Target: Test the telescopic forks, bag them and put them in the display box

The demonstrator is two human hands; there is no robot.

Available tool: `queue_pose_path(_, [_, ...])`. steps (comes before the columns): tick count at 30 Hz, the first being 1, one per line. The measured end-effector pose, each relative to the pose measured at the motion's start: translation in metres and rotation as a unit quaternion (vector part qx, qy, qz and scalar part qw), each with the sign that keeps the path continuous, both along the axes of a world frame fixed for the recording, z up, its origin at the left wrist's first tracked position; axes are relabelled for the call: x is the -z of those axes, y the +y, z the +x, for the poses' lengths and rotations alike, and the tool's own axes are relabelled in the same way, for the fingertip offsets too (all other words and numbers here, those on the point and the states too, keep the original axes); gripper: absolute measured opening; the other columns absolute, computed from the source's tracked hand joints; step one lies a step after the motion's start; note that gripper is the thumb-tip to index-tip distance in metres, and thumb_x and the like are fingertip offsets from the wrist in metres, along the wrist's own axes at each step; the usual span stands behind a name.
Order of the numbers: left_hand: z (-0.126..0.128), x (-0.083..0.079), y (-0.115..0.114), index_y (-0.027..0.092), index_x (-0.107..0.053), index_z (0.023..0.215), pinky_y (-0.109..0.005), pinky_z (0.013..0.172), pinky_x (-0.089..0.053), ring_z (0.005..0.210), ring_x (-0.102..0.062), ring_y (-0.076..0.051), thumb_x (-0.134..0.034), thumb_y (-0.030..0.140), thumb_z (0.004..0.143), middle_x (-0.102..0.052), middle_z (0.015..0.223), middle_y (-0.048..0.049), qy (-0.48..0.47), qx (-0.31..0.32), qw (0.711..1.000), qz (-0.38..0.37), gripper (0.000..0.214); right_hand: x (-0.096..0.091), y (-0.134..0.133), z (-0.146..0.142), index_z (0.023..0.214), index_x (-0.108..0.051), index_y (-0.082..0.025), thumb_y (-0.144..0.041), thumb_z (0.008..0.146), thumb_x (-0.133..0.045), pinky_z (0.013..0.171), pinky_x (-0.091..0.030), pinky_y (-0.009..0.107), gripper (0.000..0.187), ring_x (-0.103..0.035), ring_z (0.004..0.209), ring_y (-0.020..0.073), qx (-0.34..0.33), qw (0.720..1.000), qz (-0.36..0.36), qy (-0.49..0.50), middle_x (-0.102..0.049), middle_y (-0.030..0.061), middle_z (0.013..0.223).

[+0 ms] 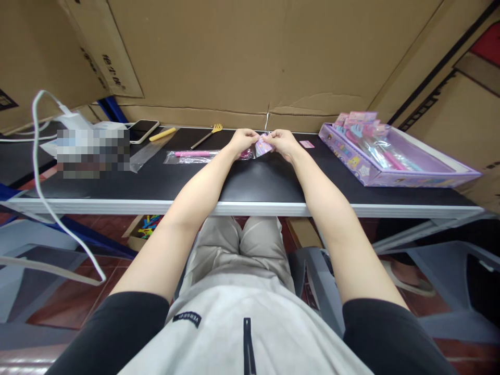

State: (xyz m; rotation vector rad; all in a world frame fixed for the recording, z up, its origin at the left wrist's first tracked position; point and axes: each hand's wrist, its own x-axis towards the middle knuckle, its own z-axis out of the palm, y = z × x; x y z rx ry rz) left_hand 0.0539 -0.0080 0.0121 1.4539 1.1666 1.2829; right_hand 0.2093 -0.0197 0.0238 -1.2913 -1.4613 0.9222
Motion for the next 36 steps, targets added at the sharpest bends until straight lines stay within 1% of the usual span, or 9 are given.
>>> queue_pose_path(5, [-0.001, -0.002, -0.001, 0.017, -0.068, 0.066, -0.027, 0.090, -0.053, 0.075, -0.063, -0.015, -0.070, 0.002, 0.091, -0.064, 0.064, 0.0023, 0.002, -0.024, 1.000, 0.005, 0.029, -0.006, -0.006, 0.000, 0.072, -0.058, -0.020, -0.009, 0.093, -0.086, 0.051, -0.043, 0.017, 0.037, -0.054, 0.056, 0.0089, -0.024, 0.999, -0.033, 0.009, -0.060, -0.0017, 0.062])
queue_pose_path(8, [-0.003, -0.002, -0.001, 0.018, -0.067, 0.066, -0.028, 0.091, -0.053, 0.078, -0.065, -0.016, -0.071, 0.003, 0.089, -0.065, 0.066, 0.0015, 0.010, -0.033, 0.999, 0.010, 0.028, -0.006, -0.007, 0.000, 0.070, -0.058, -0.019, -0.005, 0.092, -0.084, 0.053, -0.044, 0.017, 0.037, -0.054, 0.056, 0.0091, -0.028, 0.999, -0.042, -0.002, -0.059, -0.0017, 0.060])
queue_pose_path(12, [-0.002, -0.003, -0.002, 0.018, -0.068, 0.067, -0.030, 0.094, -0.053, 0.082, -0.067, -0.018, -0.072, 0.004, 0.087, -0.069, 0.069, -0.0001, 0.012, -0.030, 0.999, 0.016, 0.025, -0.005, -0.005, 0.000, 0.067, -0.057, -0.019, 0.000, 0.088, -0.085, 0.056, -0.045, 0.019, 0.039, -0.054, 0.058, 0.0090, -0.011, 1.000, -0.023, -0.001, -0.060, -0.0018, 0.061])
queue_pose_path(15, [-0.001, -0.004, -0.004, 0.018, -0.067, 0.066, -0.030, 0.093, -0.054, 0.080, -0.066, -0.017, -0.072, 0.003, 0.088, -0.067, 0.068, 0.0004, 0.001, -0.025, 1.000, 0.013, 0.027, -0.003, -0.003, 0.001, 0.067, -0.055, -0.019, -0.002, 0.082, -0.091, 0.057, -0.045, 0.018, 0.042, -0.056, 0.060, 0.0088, -0.012, 1.000, -0.016, 0.010, -0.062, -0.0024, 0.063])
queue_pose_path(21, [-0.002, -0.001, 0.001, 0.017, -0.068, 0.066, -0.029, 0.095, -0.054, 0.079, -0.066, -0.016, -0.075, 0.002, 0.085, -0.065, 0.065, 0.0021, -0.016, -0.007, 1.000, 0.021, 0.025, -0.001, -0.003, 0.001, 0.067, -0.056, -0.018, 0.001, 0.080, -0.091, 0.058, -0.046, 0.017, 0.042, -0.058, 0.061, 0.0081, -0.021, 0.999, -0.018, 0.029, -0.063, -0.0025, 0.063])
queue_pose_path(24, [-0.003, 0.001, 0.005, 0.017, -0.068, 0.066, -0.029, 0.095, -0.055, 0.080, -0.067, -0.017, -0.074, 0.003, 0.086, -0.065, 0.064, 0.0023, -0.018, -0.009, 1.000, 0.022, 0.026, -0.003, -0.005, -0.001, 0.067, -0.057, -0.018, -0.001, 0.083, -0.089, 0.057, -0.043, 0.017, 0.039, -0.057, 0.060, 0.0079, -0.014, 0.999, -0.023, 0.030, -0.062, -0.0024, 0.063])
queue_pose_path(29, [-0.002, -0.001, 0.002, 0.017, -0.068, 0.066, -0.030, 0.095, -0.056, 0.078, -0.067, -0.016, -0.072, 0.002, 0.088, -0.066, 0.064, 0.0020, -0.017, -0.013, 1.000, 0.022, 0.027, -0.007, -0.009, -0.005, 0.067, -0.060, -0.017, -0.001, 0.097, -0.072, 0.056, -0.042, 0.019, 0.036, -0.055, 0.057, 0.0084, -0.011, 0.998, -0.034, 0.043, -0.061, -0.0018, 0.060])
queue_pose_path(33, [0.001, -0.005, -0.006, 0.017, -0.067, 0.066, -0.027, 0.089, -0.055, 0.071, -0.061, -0.013, -0.070, -0.002, 0.091, -0.065, 0.064, 0.0032, -0.026, -0.015, 0.999, 0.016, 0.031, -0.007, -0.010, -0.006, 0.064, -0.059, -0.017, 0.003, 0.094, -0.069, 0.058, -0.042, 0.020, 0.038, -0.051, 0.055, 0.0083, -0.009, 0.999, -0.020, 0.041, -0.057, -0.0027, 0.056])
queue_pose_path(36, [0.002, -0.007, -0.008, 0.016, -0.066, 0.064, -0.025, 0.084, -0.053, 0.067, -0.058, -0.011, -0.069, -0.004, 0.091, -0.064, 0.063, 0.0038, -0.032, -0.014, 0.999, 0.014, 0.034, -0.007, -0.009, -0.005, 0.063, -0.059, -0.016, 0.005, 0.091, -0.071, 0.059, -0.042, 0.021, 0.037, -0.052, 0.055, 0.0084, -0.009, 0.999, -0.018, 0.045, -0.058, -0.0024, 0.056])
